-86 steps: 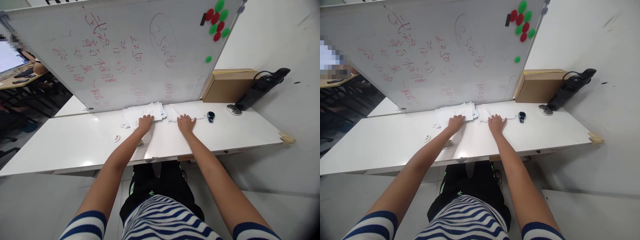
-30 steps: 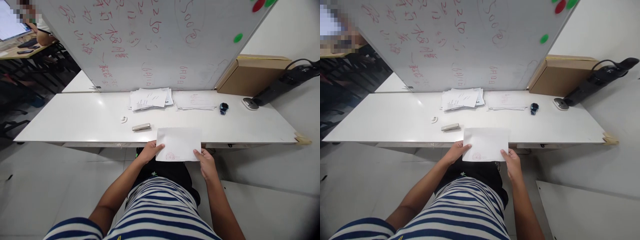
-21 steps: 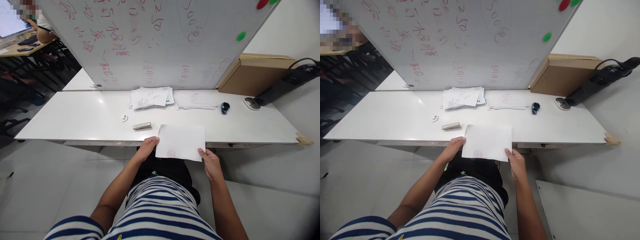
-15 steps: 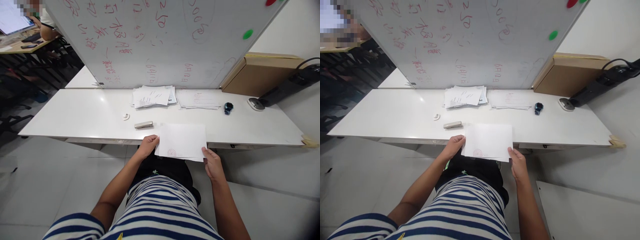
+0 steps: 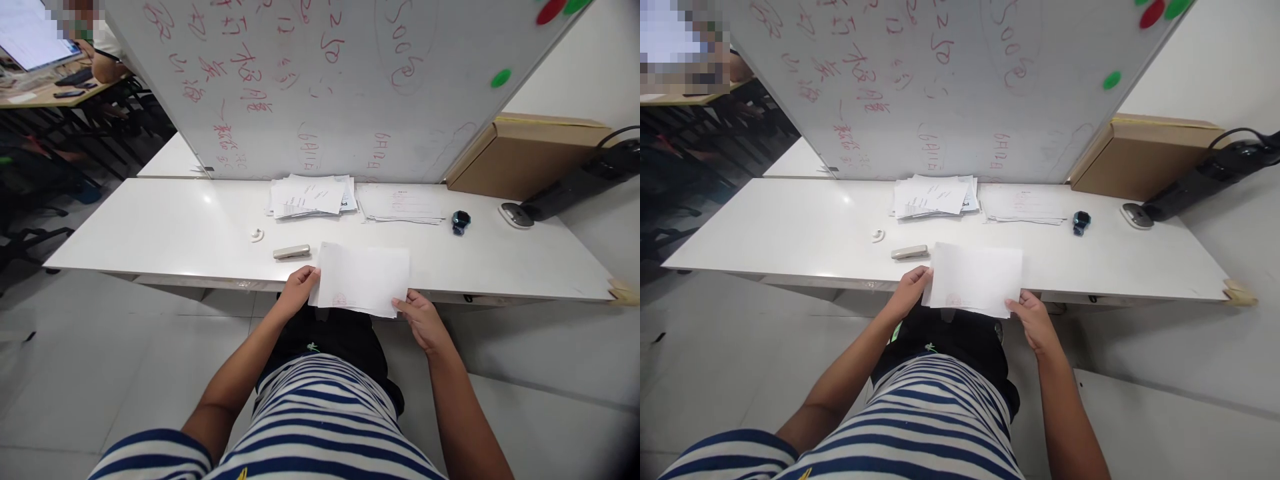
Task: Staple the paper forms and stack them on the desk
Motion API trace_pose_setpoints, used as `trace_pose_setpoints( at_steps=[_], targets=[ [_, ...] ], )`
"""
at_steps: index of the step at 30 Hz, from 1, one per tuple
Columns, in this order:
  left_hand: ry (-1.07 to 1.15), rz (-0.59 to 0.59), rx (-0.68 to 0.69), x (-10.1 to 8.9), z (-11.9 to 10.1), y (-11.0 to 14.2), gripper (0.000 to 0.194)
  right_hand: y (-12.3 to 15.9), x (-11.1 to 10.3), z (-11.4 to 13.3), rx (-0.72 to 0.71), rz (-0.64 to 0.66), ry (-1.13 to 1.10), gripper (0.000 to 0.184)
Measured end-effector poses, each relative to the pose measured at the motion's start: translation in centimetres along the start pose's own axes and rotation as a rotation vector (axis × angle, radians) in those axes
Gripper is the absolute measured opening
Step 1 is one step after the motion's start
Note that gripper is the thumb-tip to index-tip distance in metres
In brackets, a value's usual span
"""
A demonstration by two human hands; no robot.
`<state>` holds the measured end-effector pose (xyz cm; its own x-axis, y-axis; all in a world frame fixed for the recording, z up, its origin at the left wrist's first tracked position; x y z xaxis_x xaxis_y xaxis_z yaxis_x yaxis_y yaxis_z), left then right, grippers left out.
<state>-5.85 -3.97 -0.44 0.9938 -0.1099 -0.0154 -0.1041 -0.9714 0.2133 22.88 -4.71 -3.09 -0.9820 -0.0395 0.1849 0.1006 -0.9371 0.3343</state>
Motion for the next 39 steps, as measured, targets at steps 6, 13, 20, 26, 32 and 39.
trace_pose_setpoints(
  at_steps=[6,13,20,26,32,39],
  targets=[
    [-0.031,0.077,0.127,0.8,-2.0,-1.7,0.045,-1.3,1.0,3.0,-0.165,0.017,0.171,0.039],
    [-0.162,-0.042,0.286,1.8,-6.1,-3.7,0.021,-3.6,3.0,6.4,-0.367,-0.01,0.47,0.039],
    [0.049,-0.02,0.275,1.4,-3.9,-6.1,0.019,-5.2,4.3,6.5,-0.335,-0.021,0.488,0.042],
    [0.078,-0.054,0.195,0.8,-3.5,-5.2,0.038,-3.9,5.4,6.9,-0.409,-0.117,0.492,0.041],
    [-0.016,-0.044,0.2,1.2,-3.5,-5.2,0.039,-4.4,5.3,6.4,-0.41,-0.174,0.417,0.04],
    [-0.065,-0.084,0.22,1.7,-3.0,-5.4,0.034,-5.6,4.9,3.2,-0.284,-0.307,0.262,0.045]
  ],
)
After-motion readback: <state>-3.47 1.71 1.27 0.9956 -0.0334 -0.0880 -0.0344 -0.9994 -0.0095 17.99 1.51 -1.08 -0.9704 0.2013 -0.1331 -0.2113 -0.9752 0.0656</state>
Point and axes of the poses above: each hand's wrist, its own y-axis away from the middle knuckle, its own x-axis out of the palm, z = x × y, the point moved 3 cm from there along -y, towards the middle knuckle, and after that the axes turned 6 degrees about z, right-handed, at the moved point
